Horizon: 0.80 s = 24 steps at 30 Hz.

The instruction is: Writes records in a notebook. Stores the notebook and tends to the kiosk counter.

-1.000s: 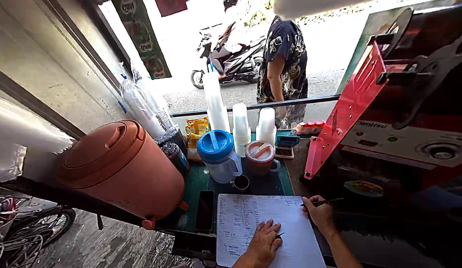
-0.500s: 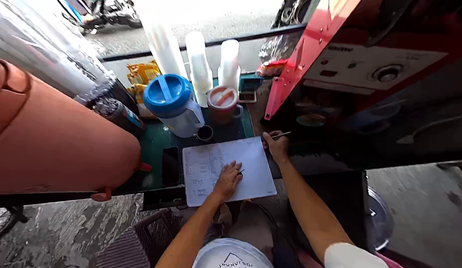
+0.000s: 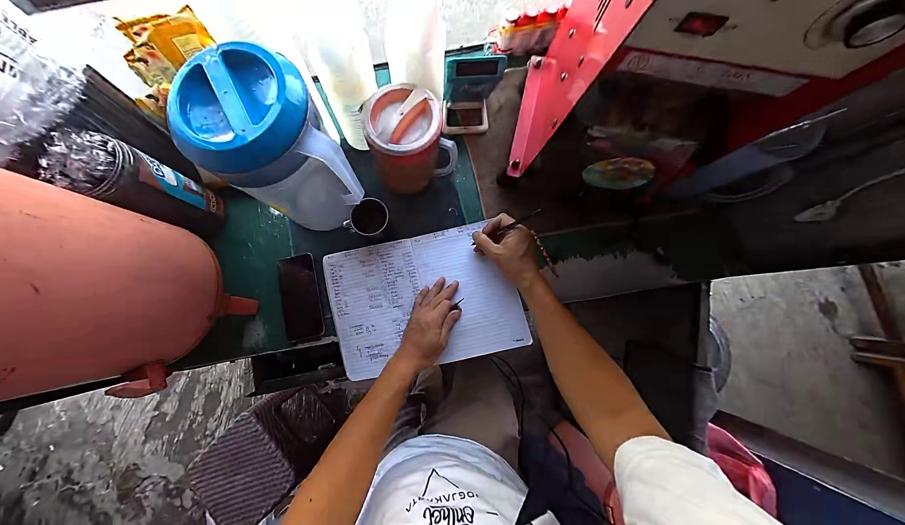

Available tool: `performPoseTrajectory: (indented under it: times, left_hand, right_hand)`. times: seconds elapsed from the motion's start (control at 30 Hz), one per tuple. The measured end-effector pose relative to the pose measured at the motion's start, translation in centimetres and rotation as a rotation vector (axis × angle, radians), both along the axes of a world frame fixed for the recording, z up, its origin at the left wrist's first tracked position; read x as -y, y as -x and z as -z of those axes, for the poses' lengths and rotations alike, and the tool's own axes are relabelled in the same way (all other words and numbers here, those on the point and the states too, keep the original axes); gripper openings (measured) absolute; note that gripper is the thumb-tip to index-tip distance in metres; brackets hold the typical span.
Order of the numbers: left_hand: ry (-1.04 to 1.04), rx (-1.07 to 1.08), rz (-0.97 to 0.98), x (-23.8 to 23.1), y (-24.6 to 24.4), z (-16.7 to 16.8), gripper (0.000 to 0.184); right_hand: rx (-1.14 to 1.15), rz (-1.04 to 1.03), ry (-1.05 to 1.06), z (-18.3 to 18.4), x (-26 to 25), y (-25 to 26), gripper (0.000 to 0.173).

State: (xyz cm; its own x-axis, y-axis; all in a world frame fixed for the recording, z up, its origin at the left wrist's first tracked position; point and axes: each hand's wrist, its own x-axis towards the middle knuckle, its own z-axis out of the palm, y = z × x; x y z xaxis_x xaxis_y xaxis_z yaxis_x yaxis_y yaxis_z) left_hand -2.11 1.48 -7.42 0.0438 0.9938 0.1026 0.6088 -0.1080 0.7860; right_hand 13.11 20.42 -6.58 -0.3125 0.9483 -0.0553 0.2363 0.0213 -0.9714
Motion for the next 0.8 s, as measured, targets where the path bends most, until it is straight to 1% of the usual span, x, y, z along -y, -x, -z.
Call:
performPoseTrajectory:
  times: [0.2, 0.37, 0.4, 0.53, 0.8]
  left_hand:
    - [-0.007, -0.009, -0.001, 0.13, 0.05, 0.22, 0.047]
    - [0.004, 0.007, -0.004, 0.04, 0.08, 0.11, 0.047]
    - [0.007, 0.008, -0.005, 0.07, 0.06, 0.09, 0.047]
    - [0.002, 0.007, -0.004, 0.07, 0.07, 0.03, 0.047]
    - [-0.001, -0.001, -0.006, 0.05, 0.06, 0.06, 0.047]
  right_hand:
    - [-0.013, 0.003, -0.057, 0.5, 0.11, 0.0, 0.016]
    - [0.111, -0.009, -0.202, 0.87, -0.04, 0.05, 0.014]
    - [0.102, -0.002, -0.198, 0.93, -0.06, 0.03, 0.014]
    - [-0.056, 0.032, -0.04, 0.61, -0.16, -0.42, 0.016]
    - [-0.023, 0.0, -0.08, 0.76, -0.15, -0.85, 0.016]
